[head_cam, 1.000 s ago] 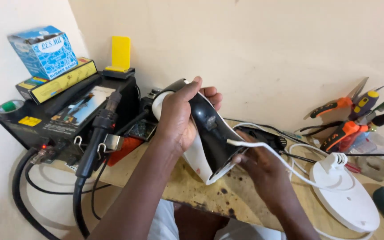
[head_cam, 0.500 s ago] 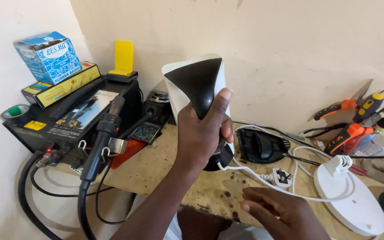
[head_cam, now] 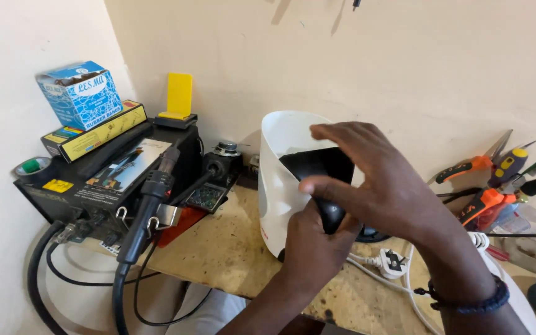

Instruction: Assembling the handle and lid of an electric kettle and adjusting internal components on a workbench.

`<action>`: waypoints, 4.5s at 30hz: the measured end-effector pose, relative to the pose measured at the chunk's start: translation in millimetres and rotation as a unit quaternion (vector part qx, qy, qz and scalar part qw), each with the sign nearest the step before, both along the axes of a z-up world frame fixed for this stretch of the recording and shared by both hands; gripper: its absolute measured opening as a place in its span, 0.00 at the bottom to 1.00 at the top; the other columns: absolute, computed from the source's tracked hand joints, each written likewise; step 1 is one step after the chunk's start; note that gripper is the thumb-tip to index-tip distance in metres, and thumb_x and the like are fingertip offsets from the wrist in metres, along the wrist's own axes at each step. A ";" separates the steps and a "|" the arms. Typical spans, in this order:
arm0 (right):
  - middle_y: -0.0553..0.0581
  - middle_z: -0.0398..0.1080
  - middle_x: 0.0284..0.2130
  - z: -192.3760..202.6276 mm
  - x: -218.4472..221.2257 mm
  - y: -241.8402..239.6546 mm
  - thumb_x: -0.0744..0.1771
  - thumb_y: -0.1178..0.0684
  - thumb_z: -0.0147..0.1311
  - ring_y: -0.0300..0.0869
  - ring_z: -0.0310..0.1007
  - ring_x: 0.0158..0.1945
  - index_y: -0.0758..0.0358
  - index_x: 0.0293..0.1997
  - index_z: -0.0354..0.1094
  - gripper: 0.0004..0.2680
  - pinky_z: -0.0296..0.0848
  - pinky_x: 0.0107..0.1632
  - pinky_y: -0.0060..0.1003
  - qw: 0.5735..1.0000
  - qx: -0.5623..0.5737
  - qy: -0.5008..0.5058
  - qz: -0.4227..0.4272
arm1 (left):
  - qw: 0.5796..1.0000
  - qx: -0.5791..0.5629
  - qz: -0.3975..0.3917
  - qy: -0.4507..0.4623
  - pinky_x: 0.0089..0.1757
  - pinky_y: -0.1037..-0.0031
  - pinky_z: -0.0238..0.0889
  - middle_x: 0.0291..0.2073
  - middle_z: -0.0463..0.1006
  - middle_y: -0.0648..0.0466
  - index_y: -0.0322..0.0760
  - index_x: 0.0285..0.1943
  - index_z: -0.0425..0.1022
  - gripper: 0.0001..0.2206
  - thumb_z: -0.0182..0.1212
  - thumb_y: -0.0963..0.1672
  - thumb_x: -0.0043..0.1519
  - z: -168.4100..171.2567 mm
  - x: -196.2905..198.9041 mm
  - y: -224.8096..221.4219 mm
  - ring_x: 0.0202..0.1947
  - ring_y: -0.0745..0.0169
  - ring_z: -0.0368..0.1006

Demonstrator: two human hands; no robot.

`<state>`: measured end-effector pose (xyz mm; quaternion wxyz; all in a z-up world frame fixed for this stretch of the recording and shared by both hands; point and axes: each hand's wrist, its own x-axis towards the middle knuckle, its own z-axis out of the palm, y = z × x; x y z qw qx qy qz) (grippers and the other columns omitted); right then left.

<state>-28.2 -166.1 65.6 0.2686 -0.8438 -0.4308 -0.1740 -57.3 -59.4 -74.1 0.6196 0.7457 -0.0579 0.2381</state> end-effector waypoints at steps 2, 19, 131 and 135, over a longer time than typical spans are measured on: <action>0.58 0.71 0.58 -9.6 6.6 6.8 0.63 0.30 0.60 0.50 0.64 0.65 0.61 0.71 0.66 0.32 0.67 0.60 0.50 1.000 -0.030 -0.002 -0.006 | 0.998 0.012 0.007 -0.061 0.29 0.61 0.67 0.22 0.77 0.51 0.35 0.37 0.75 0.10 0.69 0.46 0.63 -10.1 5.0 -2.8 0.25 0.56 0.77; 0.53 0.69 0.45 -38.6 -2.5 9.9 0.59 0.50 0.74 0.41 0.72 0.52 0.57 0.49 0.79 0.16 0.69 0.53 0.36 0.982 0.185 0.016 -0.021 | 0.988 0.069 0.076 -0.113 0.29 0.57 0.70 0.21 0.80 0.51 0.34 0.48 0.77 0.17 0.70 0.49 0.58 -21.8 4.5 -15.4 0.24 0.45 0.82; 0.69 0.72 0.60 -127.6 37.4 -40.0 0.73 0.44 0.48 0.53 0.73 0.56 0.65 0.77 0.56 0.23 0.73 0.60 0.54 0.906 0.336 0.243 0.084 | 0.797 -0.600 -0.040 -0.054 0.18 0.69 0.67 0.05 0.56 0.67 0.47 0.23 0.74 0.23 0.57 0.59 0.64 49.0 36.2 94.6 0.05 0.70 0.55; 0.63 0.76 0.55 -123.0 37.9 -44.4 0.70 0.40 0.53 0.50 0.73 0.54 0.62 0.74 0.65 0.24 0.71 0.62 0.54 0.910 0.297 0.261 0.126 | 0.782 -0.620 -0.027 -0.065 0.19 0.70 0.67 0.04 0.56 0.66 0.48 0.22 0.73 0.24 0.58 0.61 0.63 54.6 30.1 83.6 0.04 0.70 0.55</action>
